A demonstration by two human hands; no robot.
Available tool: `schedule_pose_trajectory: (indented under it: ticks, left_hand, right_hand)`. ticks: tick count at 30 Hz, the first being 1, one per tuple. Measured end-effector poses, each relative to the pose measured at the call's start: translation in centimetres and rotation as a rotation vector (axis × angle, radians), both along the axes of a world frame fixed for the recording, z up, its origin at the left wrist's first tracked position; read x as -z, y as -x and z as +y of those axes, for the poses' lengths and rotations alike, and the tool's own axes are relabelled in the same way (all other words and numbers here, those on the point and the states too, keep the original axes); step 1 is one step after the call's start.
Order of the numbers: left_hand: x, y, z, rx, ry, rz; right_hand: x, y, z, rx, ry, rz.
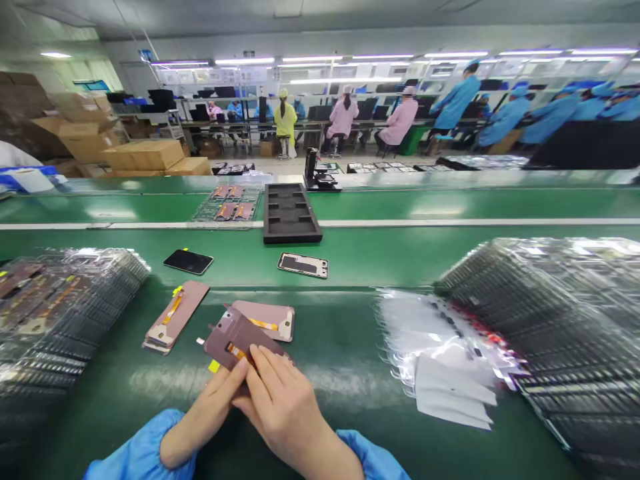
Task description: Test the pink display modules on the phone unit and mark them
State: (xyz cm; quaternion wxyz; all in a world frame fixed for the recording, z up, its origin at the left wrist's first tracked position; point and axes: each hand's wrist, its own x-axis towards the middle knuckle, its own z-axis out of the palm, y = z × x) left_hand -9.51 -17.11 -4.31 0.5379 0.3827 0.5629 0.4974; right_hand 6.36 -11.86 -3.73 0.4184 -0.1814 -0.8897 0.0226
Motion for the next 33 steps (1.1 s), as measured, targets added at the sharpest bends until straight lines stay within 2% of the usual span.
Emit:
schedule_pose_trajectory:
  ticks: [2,5,8,9,11,13,15,17,19,21,24,26,30,32,33]
  left_hand:
    - [0.1,-0.4,0.3,-0.078,0.052,-0.055]
    - [-0.8,-0.2,0.8,0.084,0.02,-0.035]
    - [-1.4,0.0,0.7,0.235,0.015,0.032]
    - [-1.5,0.0,0.6,0.248,0.02,0.049]
    - [-1.5,-0.1,0.4,0.254,0.021,0.068]
    - [-1.3,-0.2,0.4,0.257,0.02,0.064]
    - [-1.0,-0.2,0.4,0.253,0.034,0.028]
    - [-0.7,-0.2,0.6,0.202,0.04,0.009]
    - [-0.5,-0.1,0.9,0.132,0.021,0.018]
    - [-0.3,0.0,0.9,0.138,0.008,0.023]
    - [-0.3,-0.1,0.7,0.271,0.036,0.015]
    - [-0.4,-0.3,0.4,0.35,0.078,0.054]
    - [-1.2,-0.4,0.1,0.438,0.111,0.223]
    - [-1.6,-0.4,0.1,0.477,0.09,0.281]
    - [-1.7,-0.3,0.1,0.492,0.082,0.294]
  right_hand:
    - [-0.4,-0.2,0.6,0.006,0.166,0.102]
    - [-0.8,-0.9,2.3,0.141,0.498,0.276]
    - [-0.8,-1.4,3.8,0.096,0.74,0.348]
    - [-0.7,-1.4,4.0,0.068,0.758,0.357]
    - [-0.4,-1.3,4.2,0.081,0.679,0.369]
    - [0.0,-1.1,3.9,0.176,0.464,0.35]
    - [0.1,-0.9,3.3,0.242,0.175,0.286]
    - [-0.1,-0.7,2.3,0.175,0.002,0.212]
    - [-0.6,-0.5,1.4,0.003,0.07,0.197]
    - [-1.2,-0.3,0.9,-0.101,0.294,0.263]
    - [-1.4,-0.3,1.3,-0.046,0.642,0.381]
    - [-1.2,-0.4,2.0,-0.007,0.803,0.387]
    - [-0.8,-0.7,3.0,0.029,0.87,0.294]
    - [-0.8,-0.9,3.0,0.008,0.803,0.235]
    - [-0.9,-0.9,2.8,0.001,0.715,0.218]
